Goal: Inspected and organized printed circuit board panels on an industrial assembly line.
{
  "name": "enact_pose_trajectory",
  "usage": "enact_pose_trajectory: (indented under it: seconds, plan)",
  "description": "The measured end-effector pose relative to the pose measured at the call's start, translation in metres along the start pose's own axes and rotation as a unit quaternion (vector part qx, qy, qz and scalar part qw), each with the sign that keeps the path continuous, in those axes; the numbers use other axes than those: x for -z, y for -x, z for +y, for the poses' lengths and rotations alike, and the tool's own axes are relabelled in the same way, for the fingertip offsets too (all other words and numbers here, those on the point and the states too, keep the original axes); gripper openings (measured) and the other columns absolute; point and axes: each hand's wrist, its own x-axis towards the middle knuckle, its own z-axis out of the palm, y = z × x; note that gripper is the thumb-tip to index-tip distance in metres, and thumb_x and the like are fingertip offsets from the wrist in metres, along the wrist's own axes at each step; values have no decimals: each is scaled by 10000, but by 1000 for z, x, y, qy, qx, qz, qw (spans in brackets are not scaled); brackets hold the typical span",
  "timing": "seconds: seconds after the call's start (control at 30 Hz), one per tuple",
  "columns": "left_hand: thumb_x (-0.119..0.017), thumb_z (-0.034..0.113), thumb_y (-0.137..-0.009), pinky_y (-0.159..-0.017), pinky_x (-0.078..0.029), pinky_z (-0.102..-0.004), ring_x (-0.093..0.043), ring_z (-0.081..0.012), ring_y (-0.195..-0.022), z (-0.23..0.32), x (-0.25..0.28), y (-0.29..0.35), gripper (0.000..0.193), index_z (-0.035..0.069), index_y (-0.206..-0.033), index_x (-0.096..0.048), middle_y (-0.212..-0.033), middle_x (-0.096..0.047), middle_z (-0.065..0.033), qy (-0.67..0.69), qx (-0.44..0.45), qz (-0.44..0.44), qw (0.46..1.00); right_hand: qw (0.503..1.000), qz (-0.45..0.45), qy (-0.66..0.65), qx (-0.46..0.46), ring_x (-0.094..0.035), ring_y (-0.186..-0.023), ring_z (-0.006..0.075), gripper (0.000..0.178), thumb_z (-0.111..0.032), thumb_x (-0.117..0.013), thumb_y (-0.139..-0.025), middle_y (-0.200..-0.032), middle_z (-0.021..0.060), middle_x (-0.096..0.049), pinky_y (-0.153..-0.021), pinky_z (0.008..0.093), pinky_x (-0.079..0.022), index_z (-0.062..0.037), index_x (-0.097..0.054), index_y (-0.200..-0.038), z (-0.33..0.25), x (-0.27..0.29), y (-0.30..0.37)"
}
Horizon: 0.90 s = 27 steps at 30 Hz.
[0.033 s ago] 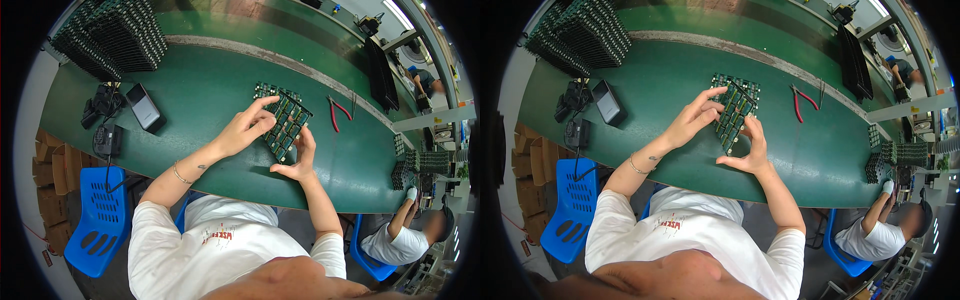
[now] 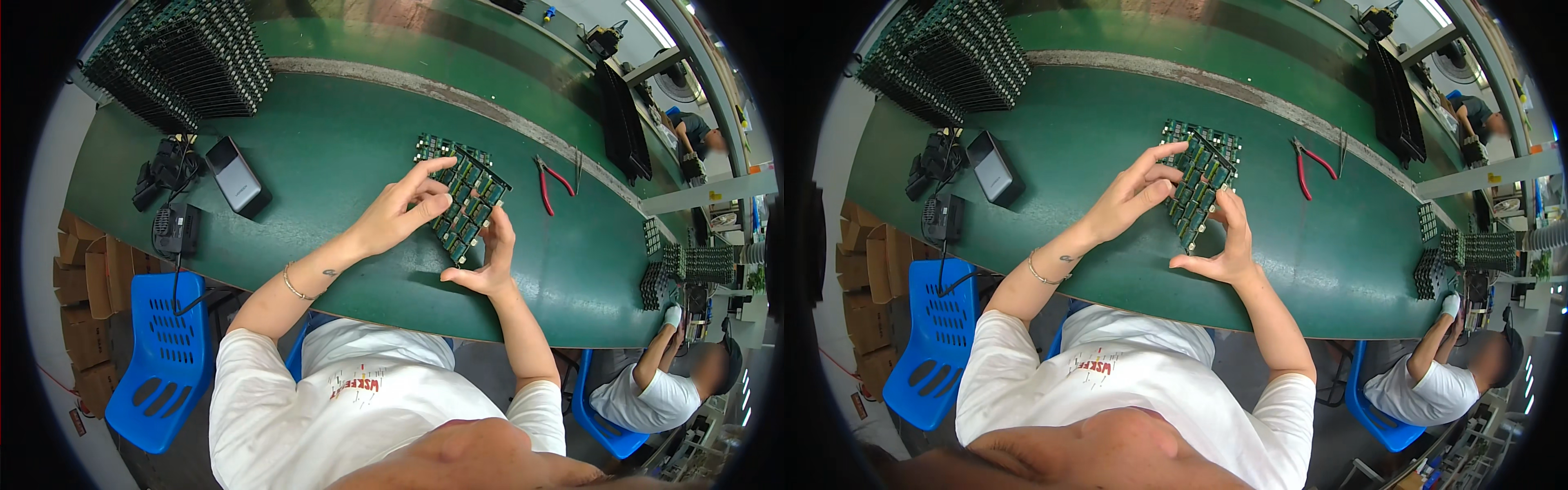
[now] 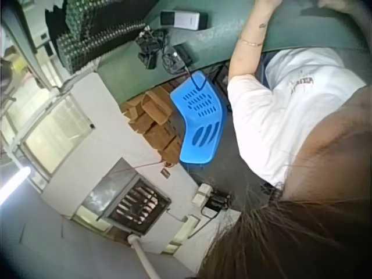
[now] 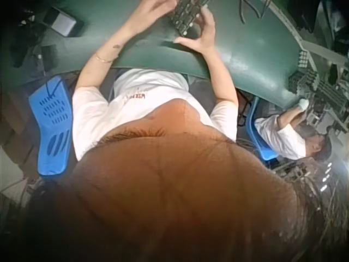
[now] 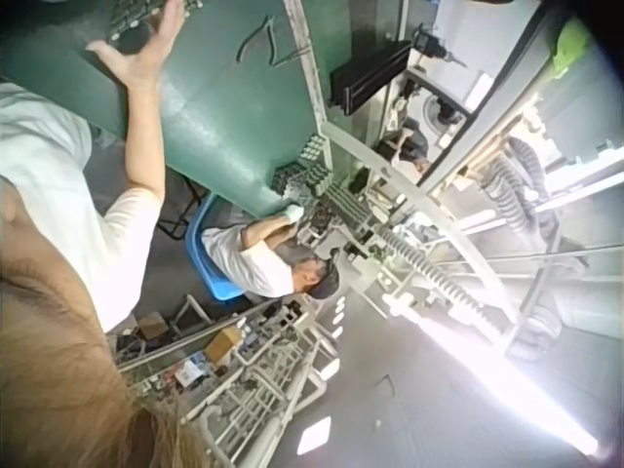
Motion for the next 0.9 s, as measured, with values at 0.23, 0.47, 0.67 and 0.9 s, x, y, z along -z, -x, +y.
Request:
enact_pose_trajectory:
  seconds: [0.23, 0.47, 0.67, 0.9]
  plan:
    - [-515, 468, -887, -797, -443, -290, -569, -183, -889, -9, -11, -3, 600, 107, -1347, -382, -1043, -603, -155, 153, -34, -4, 988, 995, 40, -79, 45, -523, -1042, 252, 1016, -501, -693, -755, -1396, 200, -319, -815, 336, -487, -117, -62, -1452, -10, 1, -16]
    - [-527, 578, -800, -881, -421, -387, -542, -271, -1042, -11, -8, 4, 683, 179, -1345, -428, -1218, -531, -209, 517, 60, -44, 852, 943, 135, -180, -244, -539, -758, 180, 394, -247, -545, -890, -1038, 121, -543, -699, 285, -468, 7, -478, -1183, -16, 16, -23]
    - [-517, 610, -761, -908, -390, -437, -504, -306, -1104, -20, -4, 4, 647, 214, -1273, -527, -1239, -511, -237, 634, 72, -85, 765, 923, 81, -300, -229, -491, -624, 123, 205, -170, -511, -906, -747, 27, -519, -649, 242, -434, 2, -579, -818, -20, 16, -13]
    - [-513, 533, -754, -964, -362, -576, -471, -388, -1192, -25, -4, 5, 643, 142, -1264, -503, -1253, -530, -199, 655, 96, -87, 744, 926, 61, -313, -205, -428, -621, 101, 220, -188, -511, -910, -731, 14, -497, -629, 233, -393, -21, -549, -771, -22, 20, -12]
